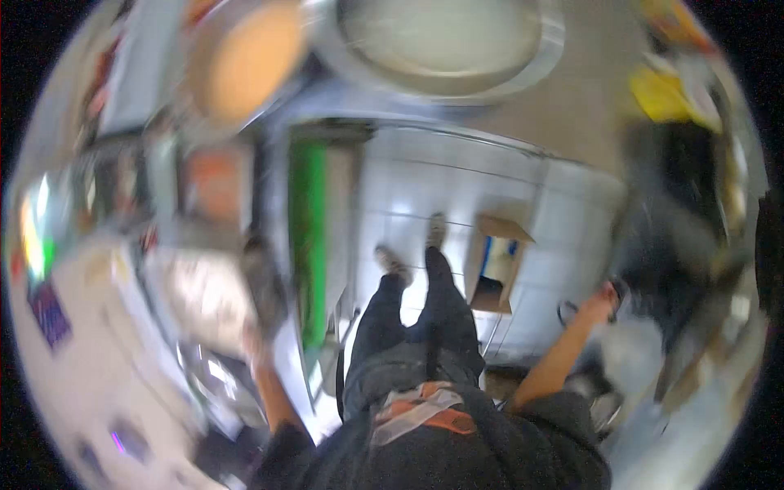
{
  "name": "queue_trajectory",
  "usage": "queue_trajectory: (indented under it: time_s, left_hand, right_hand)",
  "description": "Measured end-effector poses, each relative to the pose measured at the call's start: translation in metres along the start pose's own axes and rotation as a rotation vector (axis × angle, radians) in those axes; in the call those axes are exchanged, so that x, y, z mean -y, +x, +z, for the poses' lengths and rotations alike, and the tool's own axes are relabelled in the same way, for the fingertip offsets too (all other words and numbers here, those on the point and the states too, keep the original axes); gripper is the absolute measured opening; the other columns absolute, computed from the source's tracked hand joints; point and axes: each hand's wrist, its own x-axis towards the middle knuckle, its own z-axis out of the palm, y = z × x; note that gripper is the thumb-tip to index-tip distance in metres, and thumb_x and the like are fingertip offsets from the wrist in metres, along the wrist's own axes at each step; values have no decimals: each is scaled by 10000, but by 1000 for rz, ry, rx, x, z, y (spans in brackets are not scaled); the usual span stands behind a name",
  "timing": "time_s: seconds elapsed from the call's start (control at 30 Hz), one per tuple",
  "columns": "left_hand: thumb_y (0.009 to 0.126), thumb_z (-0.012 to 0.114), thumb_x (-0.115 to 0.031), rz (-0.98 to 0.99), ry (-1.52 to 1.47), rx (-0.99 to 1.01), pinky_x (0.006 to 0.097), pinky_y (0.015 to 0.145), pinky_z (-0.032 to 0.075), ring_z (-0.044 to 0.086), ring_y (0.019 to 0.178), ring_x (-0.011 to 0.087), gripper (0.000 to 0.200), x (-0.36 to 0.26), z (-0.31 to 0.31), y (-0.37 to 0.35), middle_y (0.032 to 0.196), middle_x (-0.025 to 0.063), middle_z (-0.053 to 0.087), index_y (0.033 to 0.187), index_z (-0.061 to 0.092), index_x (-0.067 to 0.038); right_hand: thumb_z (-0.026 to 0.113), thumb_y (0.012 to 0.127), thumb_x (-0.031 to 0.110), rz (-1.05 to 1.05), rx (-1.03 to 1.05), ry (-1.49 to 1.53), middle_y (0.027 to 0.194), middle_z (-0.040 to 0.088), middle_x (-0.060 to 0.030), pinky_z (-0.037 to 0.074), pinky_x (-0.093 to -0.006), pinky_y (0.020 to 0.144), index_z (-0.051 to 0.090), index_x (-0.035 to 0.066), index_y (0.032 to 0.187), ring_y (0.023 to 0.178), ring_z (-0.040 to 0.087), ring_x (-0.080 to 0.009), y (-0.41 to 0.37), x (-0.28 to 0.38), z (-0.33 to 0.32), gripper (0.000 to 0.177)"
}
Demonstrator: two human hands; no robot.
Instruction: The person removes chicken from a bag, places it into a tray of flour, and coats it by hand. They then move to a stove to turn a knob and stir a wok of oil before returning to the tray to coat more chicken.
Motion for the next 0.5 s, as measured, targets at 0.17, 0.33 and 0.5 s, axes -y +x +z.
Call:
queue_trajectory:
  time_s: [0.17,0.33,0.5]
  left_hand:
    - [973,425,-282,-292,-237,74,436,1067,395,544,1216,344,399,-50,-16,-2,1238,198,624,1265,606,-80]
    - [853,638,-285,-553,-950,-296,448,780,503,658,891,371,245,-59,-51,0,928,166,704,991,713,-97]
    - [837,666,-355,-570,-995,-395,428,759,529,692,804,352,308,-44,-72,-8,857,176,720,967,742,-87]
  right_hand:
    - [513,953,255,-482,78,-1048,1150,622,-180,548,-440,795,586,75,1259,941,643,-352,18,10,20,363]
    - [614,938,173,-54,548,224,1137,601,-149,543,-404,811,534,-8,1253,956,611,-274,-185,130,143,372]
    - [565,974,102,-548,1653,245,993,652,-72,530,-280,781,622,-6,1114,864,637,-141,-535,250,163,186]
